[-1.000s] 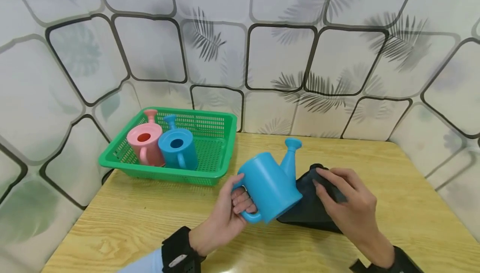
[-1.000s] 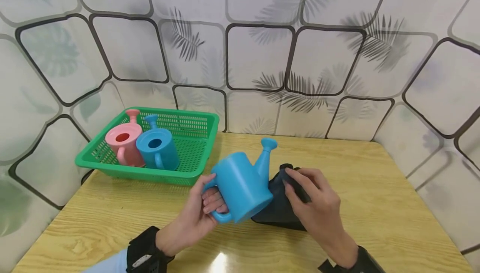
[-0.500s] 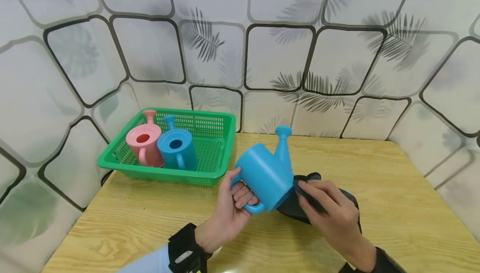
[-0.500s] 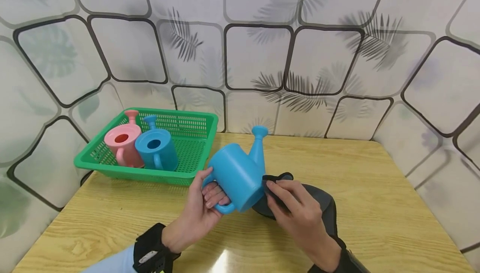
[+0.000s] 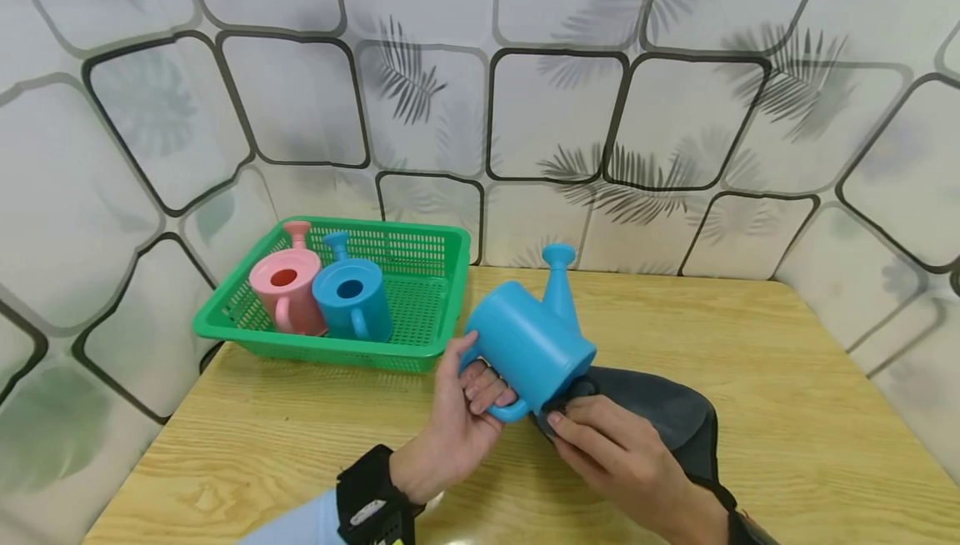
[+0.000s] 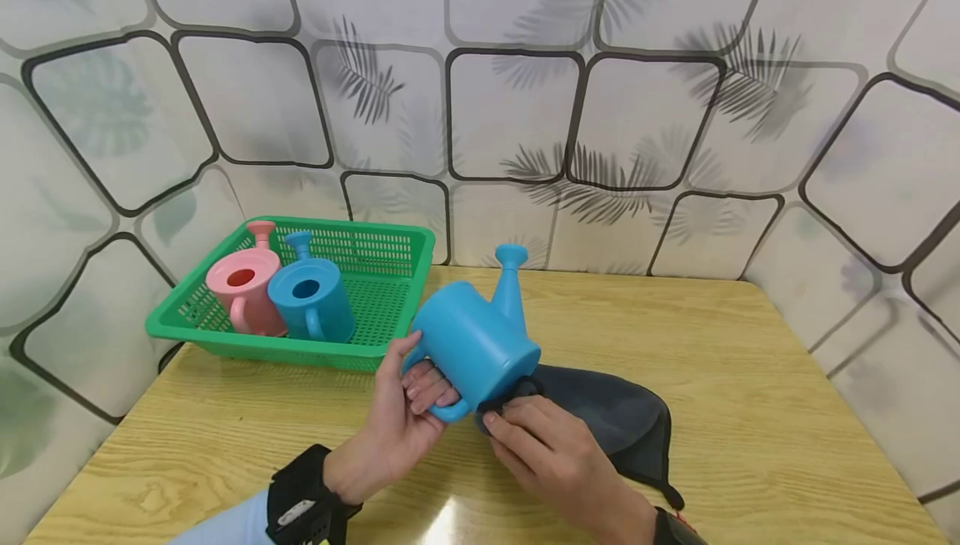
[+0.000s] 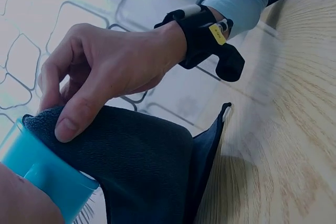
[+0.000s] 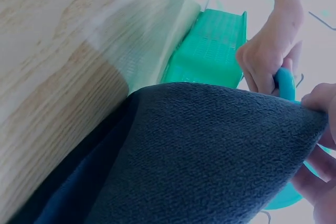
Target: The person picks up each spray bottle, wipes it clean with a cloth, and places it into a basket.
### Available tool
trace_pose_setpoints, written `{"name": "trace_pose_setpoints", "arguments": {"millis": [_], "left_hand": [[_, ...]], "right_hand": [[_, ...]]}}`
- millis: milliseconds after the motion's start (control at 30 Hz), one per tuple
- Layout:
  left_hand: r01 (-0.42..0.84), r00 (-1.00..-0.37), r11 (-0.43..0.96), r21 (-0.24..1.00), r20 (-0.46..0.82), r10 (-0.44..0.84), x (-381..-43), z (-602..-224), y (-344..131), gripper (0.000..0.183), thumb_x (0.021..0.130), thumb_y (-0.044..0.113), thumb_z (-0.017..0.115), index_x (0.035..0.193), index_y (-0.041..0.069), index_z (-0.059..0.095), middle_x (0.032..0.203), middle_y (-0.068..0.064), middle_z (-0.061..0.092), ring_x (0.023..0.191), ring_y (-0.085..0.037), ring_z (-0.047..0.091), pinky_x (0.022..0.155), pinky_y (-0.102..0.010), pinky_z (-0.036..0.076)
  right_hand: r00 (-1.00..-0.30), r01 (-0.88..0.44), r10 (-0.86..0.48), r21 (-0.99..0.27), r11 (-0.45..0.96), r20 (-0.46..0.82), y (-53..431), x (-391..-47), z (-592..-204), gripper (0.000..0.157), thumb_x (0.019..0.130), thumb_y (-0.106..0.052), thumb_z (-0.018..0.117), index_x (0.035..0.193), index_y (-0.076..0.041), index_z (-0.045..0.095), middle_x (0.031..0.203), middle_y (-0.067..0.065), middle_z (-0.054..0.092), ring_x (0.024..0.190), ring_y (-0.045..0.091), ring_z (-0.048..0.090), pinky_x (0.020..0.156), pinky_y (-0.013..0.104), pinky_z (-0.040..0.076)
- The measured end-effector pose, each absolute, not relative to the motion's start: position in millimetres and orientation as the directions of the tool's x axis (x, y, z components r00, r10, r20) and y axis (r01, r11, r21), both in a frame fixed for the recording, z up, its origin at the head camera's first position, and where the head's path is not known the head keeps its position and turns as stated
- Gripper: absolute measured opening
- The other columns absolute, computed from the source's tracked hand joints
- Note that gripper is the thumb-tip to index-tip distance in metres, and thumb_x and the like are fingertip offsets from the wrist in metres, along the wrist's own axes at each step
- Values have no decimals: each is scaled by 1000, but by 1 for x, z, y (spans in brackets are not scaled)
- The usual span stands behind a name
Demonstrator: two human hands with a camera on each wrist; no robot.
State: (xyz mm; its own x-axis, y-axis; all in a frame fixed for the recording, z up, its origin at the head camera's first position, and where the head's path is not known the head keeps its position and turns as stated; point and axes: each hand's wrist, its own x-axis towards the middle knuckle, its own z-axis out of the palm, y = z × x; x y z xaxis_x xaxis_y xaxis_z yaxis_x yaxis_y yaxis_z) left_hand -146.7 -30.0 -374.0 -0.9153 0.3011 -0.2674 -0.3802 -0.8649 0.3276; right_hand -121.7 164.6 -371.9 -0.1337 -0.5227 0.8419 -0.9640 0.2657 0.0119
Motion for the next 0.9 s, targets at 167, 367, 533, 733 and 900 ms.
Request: {"name": "trace_pose_setpoints", "arguments": {"millis": [167,367,533,733,900], "left_hand": [[-386,-914,-860,332,-266,307,-147,-373,-32,50,92,35,55,51,20,30,43,8,28,38,-7,25,49,-20,33],[-394,-913,-848,354,-258,316,-147,-374,-35,51,93,35,54,51,20,29,43,8,27,39,-6,22,48,-20,32],[-407,-907,-845,348,-264,328,-146,-374,-38,51,92,36,54,51,20,29,43,8,27,39,-7,21,47,-20,32],[-419,-901,-848,323,-263,345,-145,-374,-40,51,92,36,55,52,20,28,44,7,26,41,-8,19,47,-21,32],[-433,-895,-846,311,-263,361,-144,-375,-41,51,92,36,54,52,20,27,46,7,23,43,-8,17,47,-21,32]], "right_hand": [[-159,-959,-543,2,284,824,165,-121,-374,28,100,-17,54,95,2,74,83,9,66,77,21,65,71,24,57],[-182,-939,-496,0,344,849,167,-122,-372,31,99,-20,55,89,3,74,80,10,65,73,22,64,67,23,58],[-205,-883,-431,24,468,879,174,-128,-368,36,99,-24,55,85,3,74,79,14,66,69,23,65,61,27,58],[-266,-804,-332,-17,595,905,187,-137,-365,40,98,-31,56,85,2,75,78,14,68,63,23,66,53,32,57],[-277,-804,-303,-47,592,912,193,-141,-366,39,96,-31,58,88,3,75,79,14,67,64,22,65,53,30,55]]}}
